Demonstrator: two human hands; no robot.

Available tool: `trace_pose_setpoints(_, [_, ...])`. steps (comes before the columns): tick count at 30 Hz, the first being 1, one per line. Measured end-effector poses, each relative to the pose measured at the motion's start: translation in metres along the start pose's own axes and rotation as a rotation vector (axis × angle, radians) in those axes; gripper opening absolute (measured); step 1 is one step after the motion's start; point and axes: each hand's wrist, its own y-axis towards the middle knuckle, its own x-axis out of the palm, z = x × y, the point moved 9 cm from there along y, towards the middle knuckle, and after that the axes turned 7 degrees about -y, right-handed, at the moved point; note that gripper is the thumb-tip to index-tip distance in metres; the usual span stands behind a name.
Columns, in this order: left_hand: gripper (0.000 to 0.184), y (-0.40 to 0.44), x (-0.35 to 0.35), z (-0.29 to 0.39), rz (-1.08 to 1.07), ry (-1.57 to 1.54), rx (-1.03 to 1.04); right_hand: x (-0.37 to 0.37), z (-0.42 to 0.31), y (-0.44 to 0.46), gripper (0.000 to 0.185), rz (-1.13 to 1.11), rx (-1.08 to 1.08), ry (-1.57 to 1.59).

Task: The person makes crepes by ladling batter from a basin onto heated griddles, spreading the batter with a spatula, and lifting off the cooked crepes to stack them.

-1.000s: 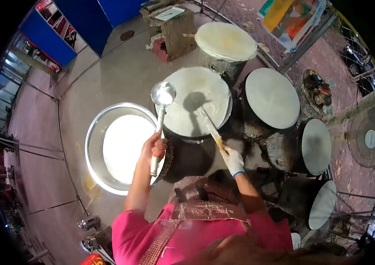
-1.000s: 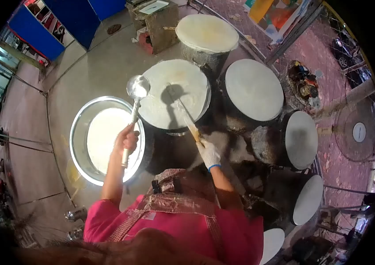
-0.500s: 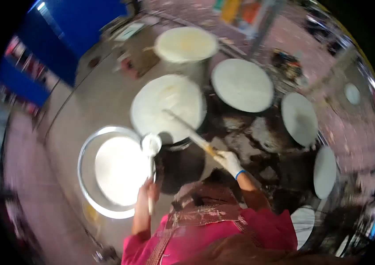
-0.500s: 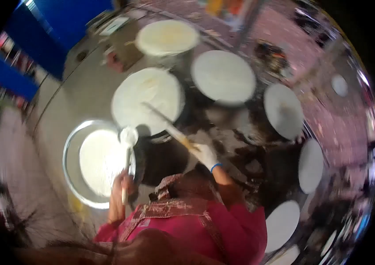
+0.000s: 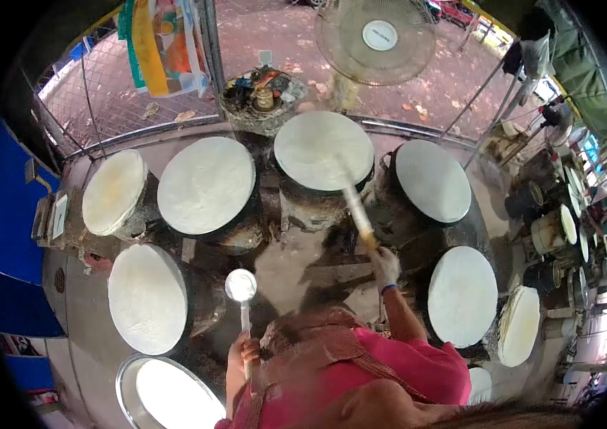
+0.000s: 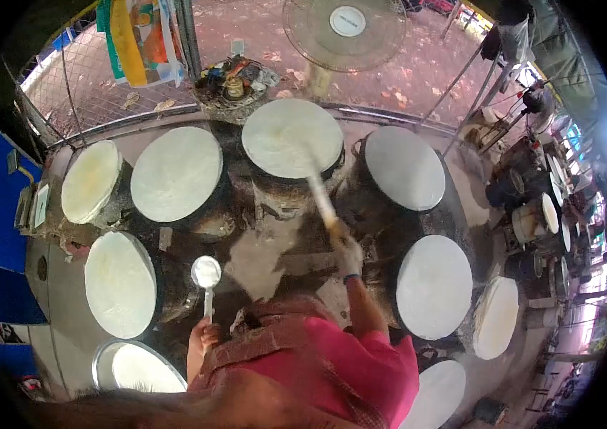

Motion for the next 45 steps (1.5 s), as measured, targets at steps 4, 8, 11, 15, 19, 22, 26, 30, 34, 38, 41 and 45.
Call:
trace_pose_setpoints(4, [0.024,0.059,0.045,-0.015,0.026,0.119,0.024,-0.076,0.03,0.075,0.028,0.115,0.017,-0.334])
trace_pose_setpoints(8, [0.026,0.096,0.069,-0.023,0.071,0.121,-0.001,-0.094,0.012,0.076,0.034,0.163,-0.132,-0.753])
trace_pose_setpoints(11, [0.016,0.107,0.075,-0.02,0.206,0.152,0.015,-0.09,0.037,0.065,0.036,-0.013,-0.143,-0.876])
trace_pose_setpoints(15, [0.029,0.113,0.097,-0.016,0.368,0.205,0.122,-0.073,0.019,0.038,0.035,-0.112,-0.348,-0.839])
trace_pose_setpoints(19, [0.02,0.116,0.099,-0.014,0.267,0.159,-0.011,-0.032,0.006,0.057,0.034,-0.154,-0.33,-0.852])
trace_pose_setpoints(22, [0.021,0.117,0.092,-0.004,0.279,0.086,0.07,0.005,-0.02,0.075,0.035,-0.158,-0.48,-0.805])
trace_pose_setpoints(26, [0.018,0.107,0.094,-0.006,0.261,0.255,0.16,0.075,-0.038,0.126,0.033,-0.234,-0.764,-1.065])
trace_pose_setpoints(30, [0.02,0.095,0.081,-0.03,0.189,0.051,0.102,0.128,-0.117,0.154,0.038,-0.102,-1.185,-1.083])
trace_pose_setpoints(34, [0.035,0.087,0.071,-0.046,0.246,-0.137,0.218,0.167,-0.144,0.183,0.033,-0.392,-1.167,-1.164])
trace_pose_setpoints(38, [0.037,0.088,0.05,-0.056,0.143,-0.216,0.169,0.177,-0.161,0.211,0.034,-0.462,-1.181,-1.257])
trace_pose_setpoints(41, [0.033,0.09,0.042,-0.053,0.137,-0.309,0.246,0.166,-0.193,0.248,0.032,-0.265,-1.195,-1.106])
trace_pose_setpoints(45, [0.027,0.089,0.065,-0.061,0.011,-0.332,0.203,0.126,-0.243,0.318,0.034,-0.041,-1.006,-0.92])
